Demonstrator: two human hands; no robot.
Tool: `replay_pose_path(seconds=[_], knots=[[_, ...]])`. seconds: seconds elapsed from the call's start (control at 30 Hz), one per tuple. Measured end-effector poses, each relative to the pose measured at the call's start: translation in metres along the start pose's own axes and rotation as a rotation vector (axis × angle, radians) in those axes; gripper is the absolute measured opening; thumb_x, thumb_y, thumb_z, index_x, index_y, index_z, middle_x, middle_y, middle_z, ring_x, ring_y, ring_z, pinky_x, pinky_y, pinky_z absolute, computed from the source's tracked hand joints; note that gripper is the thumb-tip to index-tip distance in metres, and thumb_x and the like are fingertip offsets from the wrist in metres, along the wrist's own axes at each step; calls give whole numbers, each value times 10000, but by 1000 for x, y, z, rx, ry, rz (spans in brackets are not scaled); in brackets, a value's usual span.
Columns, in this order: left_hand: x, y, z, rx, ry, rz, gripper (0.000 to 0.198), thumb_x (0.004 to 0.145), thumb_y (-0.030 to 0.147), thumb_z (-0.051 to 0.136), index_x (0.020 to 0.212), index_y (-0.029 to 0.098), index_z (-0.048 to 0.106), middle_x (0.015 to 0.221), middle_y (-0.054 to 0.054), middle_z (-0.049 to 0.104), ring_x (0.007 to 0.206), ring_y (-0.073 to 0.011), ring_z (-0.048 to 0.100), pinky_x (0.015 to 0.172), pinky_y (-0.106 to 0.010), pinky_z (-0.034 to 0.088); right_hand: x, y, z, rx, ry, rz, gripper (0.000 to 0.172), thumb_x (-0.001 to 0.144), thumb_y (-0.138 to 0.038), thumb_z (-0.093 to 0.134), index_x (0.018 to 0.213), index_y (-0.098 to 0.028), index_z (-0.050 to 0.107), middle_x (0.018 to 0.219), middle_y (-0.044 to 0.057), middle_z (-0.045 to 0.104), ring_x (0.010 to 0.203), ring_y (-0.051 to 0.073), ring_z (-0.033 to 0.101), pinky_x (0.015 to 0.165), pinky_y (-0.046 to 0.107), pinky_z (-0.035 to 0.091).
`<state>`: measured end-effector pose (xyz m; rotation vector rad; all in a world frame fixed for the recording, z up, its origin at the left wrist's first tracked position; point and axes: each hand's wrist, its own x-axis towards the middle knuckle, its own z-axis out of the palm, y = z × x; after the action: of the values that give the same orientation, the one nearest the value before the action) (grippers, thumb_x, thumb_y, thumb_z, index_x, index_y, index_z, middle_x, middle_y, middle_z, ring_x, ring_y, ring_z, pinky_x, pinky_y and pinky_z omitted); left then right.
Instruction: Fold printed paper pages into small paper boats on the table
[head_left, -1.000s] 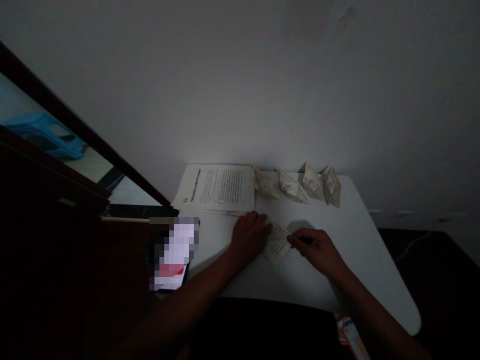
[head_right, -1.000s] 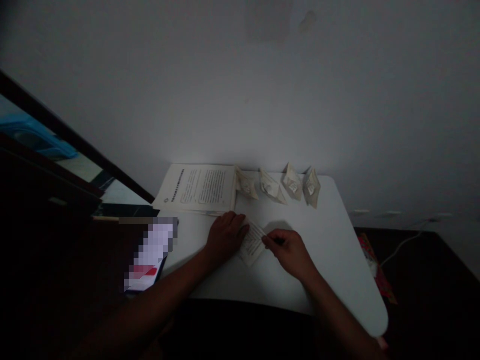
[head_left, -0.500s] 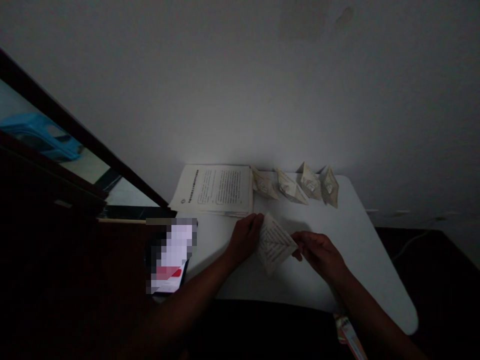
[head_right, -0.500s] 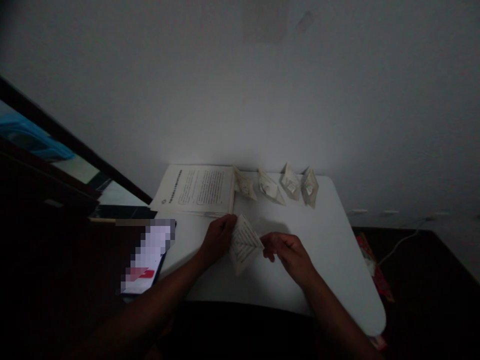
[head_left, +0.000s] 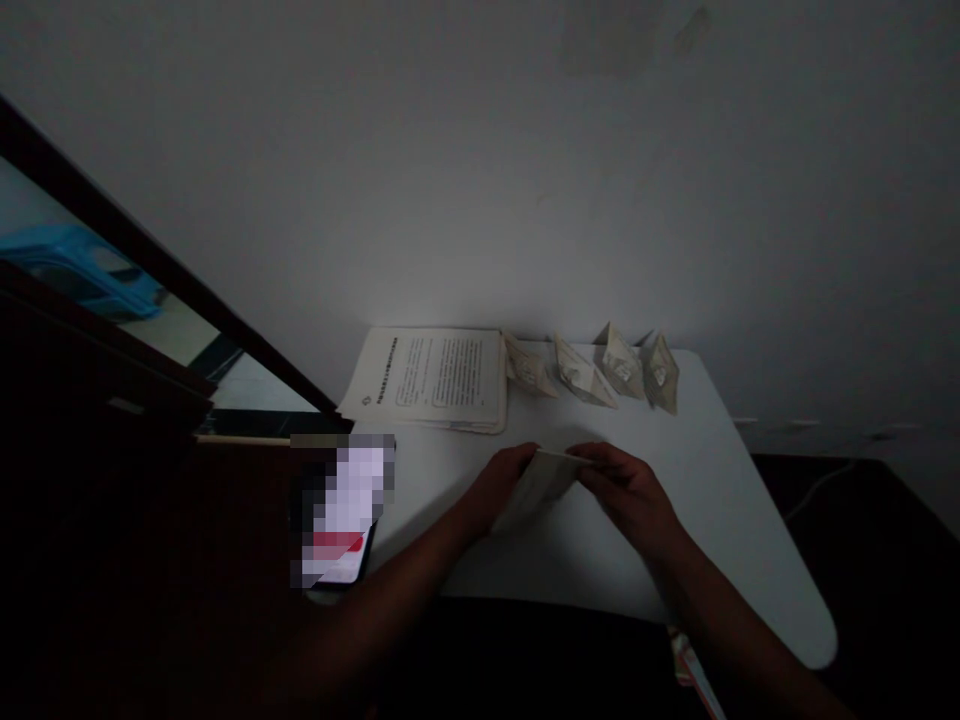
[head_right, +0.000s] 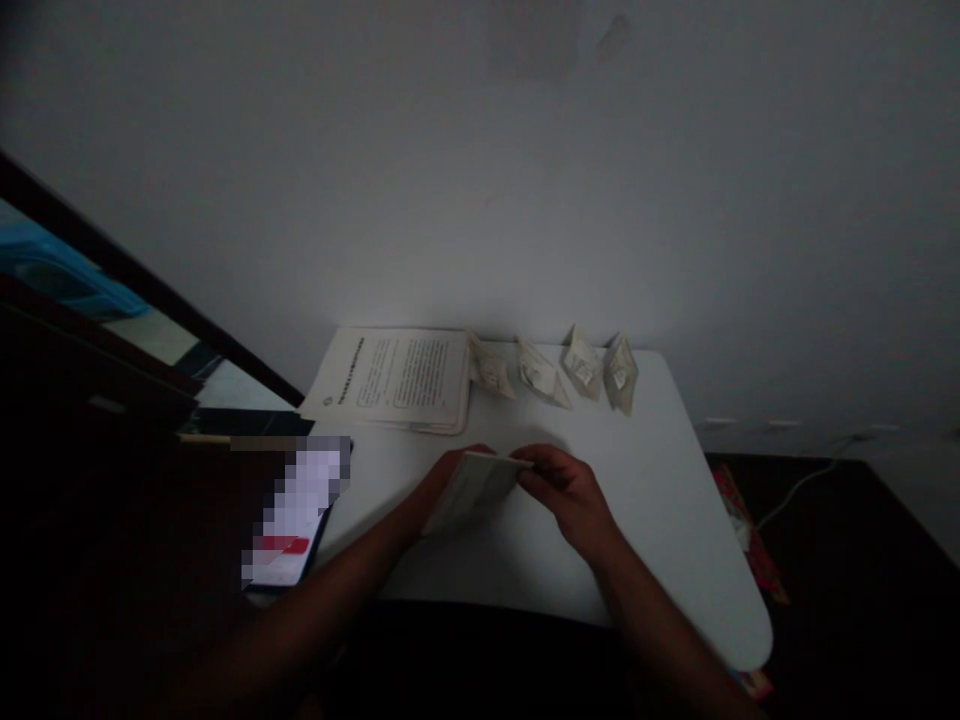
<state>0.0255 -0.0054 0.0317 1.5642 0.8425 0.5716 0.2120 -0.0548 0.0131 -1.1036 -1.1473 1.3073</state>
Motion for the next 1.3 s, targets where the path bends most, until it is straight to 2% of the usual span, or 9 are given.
replay_pose_path(seconds=[0.07,0.17,0.27,0.37,0.5,0.63,0.8,1.0,1.3], knots=[[-5,-3,-7,108,101,53,229,726,261,617,913,144,558,806,-25,624,735,-154,570,658,-259,451,2,2,-7,-19,67,35,217,740,-356,690,884,-196,658,757,30,664,719,163,611,697,299,483],[-17,-11,-13,346,317,208,431,767,204,564,1178,176,436,1007,-71,591,828,-162,570,709,-295,479,9,1,-14,-90,92,101,304,728,-405,685,922,-172,662,722,38,663,682,175,613,649,308,486],[-31,-19,-13,713,317,449,504,740,165,574,1221,184,425,1177,-127,502,1046,-230,503,832,-378,467,17,-2,-13,-245,65,126,358,728,-413,672,982,-161,654,737,38,672,674,174,621,643,310,491],[-39,-23,-8,973,292,573,301,765,125,524,1060,181,540,1100,-110,544,1014,-235,505,848,-398,448,23,-5,-9,-517,28,46,372,775,-390,615,1069,-163,632,744,35,677,667,170,622,651,314,503],[-40,-27,-5,1146,253,532,116,793,147,499,868,166,585,948,-87,584,906,-227,527,790,-387,442,20,-12,-8,-841,-76,-164,328,829,-307,548,1133,-198,609,1056,86,659,950,218,614,868,389,481],[-40,-30,-2,1164,206,477,105,810,178,495,863,157,584,952,-90,580,911,-224,519,811,-391,427,1,-22,-17,-958,-171,-308,307,859,-246,512,1157,-222,584,1178,90,596,1106,218,541,969,402,432],[-40,-27,1,1146,167,466,132,808,197,501,904,153,580,1017,-96,577,957,-240,509,843,-403,416,-24,-18,-26,-1116,-276,-462,306,816,-246,584,1122,-229,599,1126,89,627,1062,231,562,936,442,446],[-41,-23,1,1135,132,431,128,797,194,503,894,154,576,994,-99,584,939,-238,520,837,-403,420,-28,3,-27,-1238,-248,-678,329,818,-212,585,1146,-206,601,1105,103,649,1030,250,569,893,463,462],[-40,-27,-2,1064,218,355,162,836,200,488,940,153,603,936,-93,585,882,-218,516,794,-381,422,-23,5,-26,-1215,-243,-671,232,846,-152,532,1045,-188,644,1008,101,669,908,218,590,818,416,481]])
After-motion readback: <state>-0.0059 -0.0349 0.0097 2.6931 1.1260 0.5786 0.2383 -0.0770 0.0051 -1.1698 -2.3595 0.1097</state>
